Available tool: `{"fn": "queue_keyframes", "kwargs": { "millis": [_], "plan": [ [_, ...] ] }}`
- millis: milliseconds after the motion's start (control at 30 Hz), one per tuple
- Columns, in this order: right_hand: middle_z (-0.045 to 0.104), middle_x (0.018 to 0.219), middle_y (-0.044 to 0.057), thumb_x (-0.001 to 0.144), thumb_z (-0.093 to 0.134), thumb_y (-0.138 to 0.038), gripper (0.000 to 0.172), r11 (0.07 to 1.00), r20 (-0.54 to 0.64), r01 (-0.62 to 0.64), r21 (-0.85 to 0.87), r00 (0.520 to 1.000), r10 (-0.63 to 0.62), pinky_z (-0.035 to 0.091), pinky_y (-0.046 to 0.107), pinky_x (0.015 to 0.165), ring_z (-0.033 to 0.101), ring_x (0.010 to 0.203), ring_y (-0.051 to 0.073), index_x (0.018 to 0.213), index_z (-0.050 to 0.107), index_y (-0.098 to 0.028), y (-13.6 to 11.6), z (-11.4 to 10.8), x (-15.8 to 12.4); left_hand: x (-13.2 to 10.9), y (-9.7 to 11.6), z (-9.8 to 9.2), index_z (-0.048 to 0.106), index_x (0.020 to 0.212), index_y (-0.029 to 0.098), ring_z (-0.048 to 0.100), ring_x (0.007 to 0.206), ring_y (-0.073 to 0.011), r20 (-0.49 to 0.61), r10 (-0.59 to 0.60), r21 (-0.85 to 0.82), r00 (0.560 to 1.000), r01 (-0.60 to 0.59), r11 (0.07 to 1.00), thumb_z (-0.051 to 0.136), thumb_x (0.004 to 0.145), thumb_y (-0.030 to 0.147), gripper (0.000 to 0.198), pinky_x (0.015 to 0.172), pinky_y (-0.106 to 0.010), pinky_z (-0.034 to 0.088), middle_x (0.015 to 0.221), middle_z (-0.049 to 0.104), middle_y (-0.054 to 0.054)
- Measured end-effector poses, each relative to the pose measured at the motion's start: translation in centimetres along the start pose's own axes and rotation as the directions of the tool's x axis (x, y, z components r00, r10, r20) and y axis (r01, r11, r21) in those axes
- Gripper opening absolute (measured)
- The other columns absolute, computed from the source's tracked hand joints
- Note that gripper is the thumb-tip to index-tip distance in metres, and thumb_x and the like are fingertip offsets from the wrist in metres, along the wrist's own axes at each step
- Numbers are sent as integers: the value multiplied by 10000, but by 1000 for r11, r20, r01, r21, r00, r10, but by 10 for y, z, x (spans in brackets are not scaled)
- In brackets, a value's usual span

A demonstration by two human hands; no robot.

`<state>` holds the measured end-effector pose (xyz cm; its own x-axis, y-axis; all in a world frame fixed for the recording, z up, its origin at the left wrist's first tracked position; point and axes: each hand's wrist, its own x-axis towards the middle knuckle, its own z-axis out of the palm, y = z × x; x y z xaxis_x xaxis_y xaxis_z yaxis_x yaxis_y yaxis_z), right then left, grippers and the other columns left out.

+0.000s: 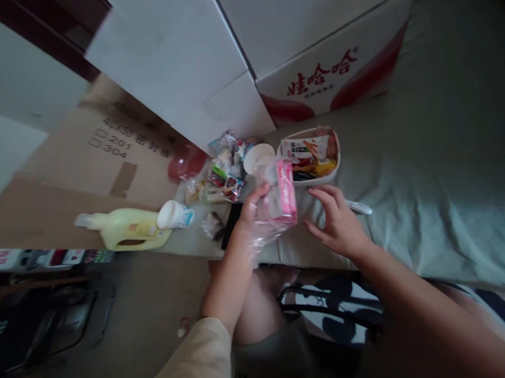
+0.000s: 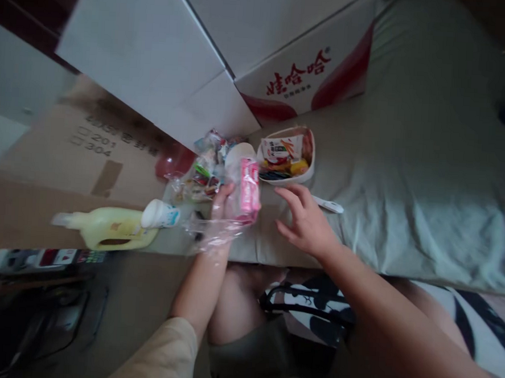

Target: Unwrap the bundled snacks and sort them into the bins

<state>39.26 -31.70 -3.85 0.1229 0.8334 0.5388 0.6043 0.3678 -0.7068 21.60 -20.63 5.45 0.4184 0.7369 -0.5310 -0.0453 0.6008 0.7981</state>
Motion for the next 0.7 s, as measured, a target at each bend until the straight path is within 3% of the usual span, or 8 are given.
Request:
{"fn": "queue_keyframes", "kwargs": {
  "millis": [67, 133, 300, 433, 533, 633, 700],
  "plan": [
    [470, 1472, 187, 938, 664, -405, 678, 998, -93, 61, -36, 994, -64, 536, 549, 1078, 524, 1364, 349, 1544, 407, -243, 2, -4, -6, 14, -30, 19, 665, 901, 224, 727, 773, -247, 29, -51, -35, 998, 52, 998, 876, 569, 507, 484, 692, -370, 617, 762, 721, -31],
    [449, 1494, 167, 951, 666, -435, 607, 993, -79, 74, -96, 994, -81, 530, 531, 1071, 507, 1369, 347, 1506, 471, -282, 3, -10, -11, 25, -49, 28, 658, 898, 214, 753, 833, -275, 58, -65, -19, 996, 66, 998, 898, 530, 495, 521, 757, -391, 627, 738, 718, -24],
    [507, 1409, 127, 1002, 619, -423, 369, 987, 40, 93, -131, 995, -88, 499, 472, 1064, 515, 1293, 300, 1346, 649, -294, -2, -15, -13, 39, -70, 24, 672, 916, 202, 709, 721, -170, 88, 16, -56, 996, -11, 998, 928, 545, 473, 526, 709, -307, 586, 773, 719, 18],
    [564, 1329, 104, 1021, 601, -436, 252, 988, 138, 95, -118, 987, -79, 480, 450, 1056, 520, 1232, 271, 1131, 757, -273, -6, -5, -3, 46, -75, 14, 685, 928, 208, 676, 738, -134, 81, 133, -70, 988, -128, 989, 944, 574, 437, 495, 727, -285, 545, 841, 714, 18],
    [618, 1214, 90, 1027, 595, -415, 226, 987, 177, 54, -151, 984, -26, 476, 434, 1025, 548, 1138, 250, 1028, 775, -279, -7, 1, 2, 47, -71, 6, 674, 1061, 250, 711, 873, -176, 142, 173, -104, 975, -159, 982, 945, 582, 487, 599, 809, -322, 547, 940, 718, 10],
    [622, 1150, 80, 1030, 584, -382, 211, 989, 158, 54, -137, 987, -32, 479, 435, 1003, 563, 1092, 244, 1076, 769, -291, -6, 4, 3, 45, -57, -3, 604, 1250, 316, 702, 1146, -268, 215, 224, -135, 951, -198, 971, 902, 570, 667, 821, 901, -384, 554, 1164, 714, -18],
    [608, 1168, 76, 1020, 604, -349, 177, 983, 124, 62, -171, 991, -41, 483, 435, 1007, 566, 1110, 245, 1082, 761, -296, -7, 5, 2, 46, -47, -10, 573, 1307, 312, 648, 1266, -326, 189, 239, -49, 952, -234, 971, 734, 669, 849, 849, 931, -435, 550, 1261, 688, -46]
  ]
}}
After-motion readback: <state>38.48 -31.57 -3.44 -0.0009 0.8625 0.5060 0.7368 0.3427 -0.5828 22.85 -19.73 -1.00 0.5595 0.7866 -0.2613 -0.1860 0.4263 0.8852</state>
